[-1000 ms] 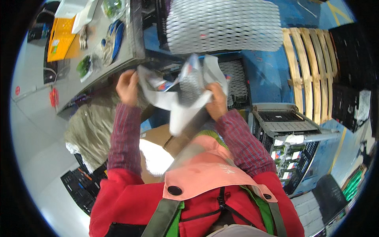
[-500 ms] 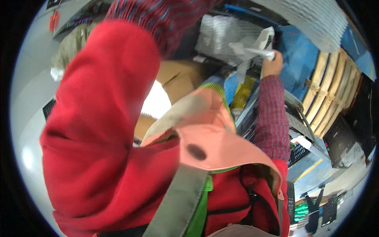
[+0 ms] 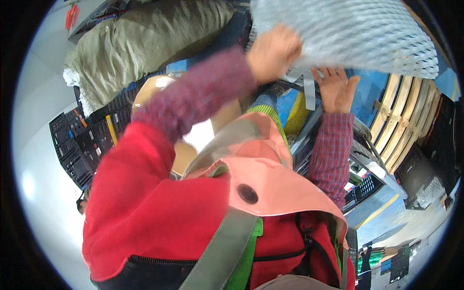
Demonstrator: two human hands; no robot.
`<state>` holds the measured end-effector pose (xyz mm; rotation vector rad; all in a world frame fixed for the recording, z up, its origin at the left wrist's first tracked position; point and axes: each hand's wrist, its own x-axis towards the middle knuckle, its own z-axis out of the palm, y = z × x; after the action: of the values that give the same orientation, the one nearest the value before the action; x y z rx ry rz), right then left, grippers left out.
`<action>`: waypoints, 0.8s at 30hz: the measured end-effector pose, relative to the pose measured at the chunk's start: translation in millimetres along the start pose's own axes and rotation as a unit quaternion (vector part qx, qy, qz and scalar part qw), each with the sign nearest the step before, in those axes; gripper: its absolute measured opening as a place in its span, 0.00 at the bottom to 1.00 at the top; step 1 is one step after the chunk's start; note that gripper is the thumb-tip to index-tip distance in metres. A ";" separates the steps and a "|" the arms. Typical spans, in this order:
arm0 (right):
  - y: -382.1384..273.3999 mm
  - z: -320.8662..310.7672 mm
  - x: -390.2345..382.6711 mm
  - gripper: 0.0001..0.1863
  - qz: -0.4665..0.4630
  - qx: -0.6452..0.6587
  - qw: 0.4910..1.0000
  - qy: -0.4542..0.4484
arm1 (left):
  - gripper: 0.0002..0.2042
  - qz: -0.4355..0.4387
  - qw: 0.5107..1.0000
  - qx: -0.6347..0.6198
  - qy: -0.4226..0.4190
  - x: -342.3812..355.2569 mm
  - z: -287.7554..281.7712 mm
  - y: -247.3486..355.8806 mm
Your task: The person places packaged cucumbers into a black crate, then applies labels to each package one by one. The person repeats this process for multiple packages, arranging them neatly in the crate.
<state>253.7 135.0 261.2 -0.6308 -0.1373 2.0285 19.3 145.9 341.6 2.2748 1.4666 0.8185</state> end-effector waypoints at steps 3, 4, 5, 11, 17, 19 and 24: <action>-2.9 24.1 -47.4 0.40 -0.081 -0.087 0.991 0.062 | 0.06 -0.106 0.986 -0.108 -0.065 -69.8 -3.7 74.3; -3.3 29.0 -61.2 0.37 -0.105 -0.145 0.978 0.104 | 0.06 -0.130 0.979 -0.140 -0.069 -85.4 -2.6 96.3; -4.9 32.8 -78.2 0.34 -0.112 -0.168 0.967 0.152 | 0.06 -0.139 0.973 -0.168 -0.074 -98.4 -0.9 115.2; -28.4 22.9 -192.8 0.24 -0.180 -0.319 0.876 0.314 | 0.08 -0.170 0.951 -0.253 0.051 -182.4 6.7 141.5; -67.6 2.5 -308.1 0.26 -0.298 -0.287 0.854 0.315 | 0.11 -0.550 0.749 0.036 0.367 -388.7 -6.0 -26.6; -77.5 -6.1 -343.3 0.27 -0.311 -0.243 0.867 0.305 | 0.14 -0.697 0.692 0.122 0.140 -475.1 15.7 -57.8; -114.6 -37.0 -438.7 0.26 -0.298 -0.204 0.844 0.396 | 0.19 -0.664 0.706 0.119 -0.217 -551.3 96.0 -99.8</action>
<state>534.4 -178.4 434.5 -1.4467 -0.2363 1.0187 -165.9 -305.4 49.7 0.7930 2.3413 -0.3553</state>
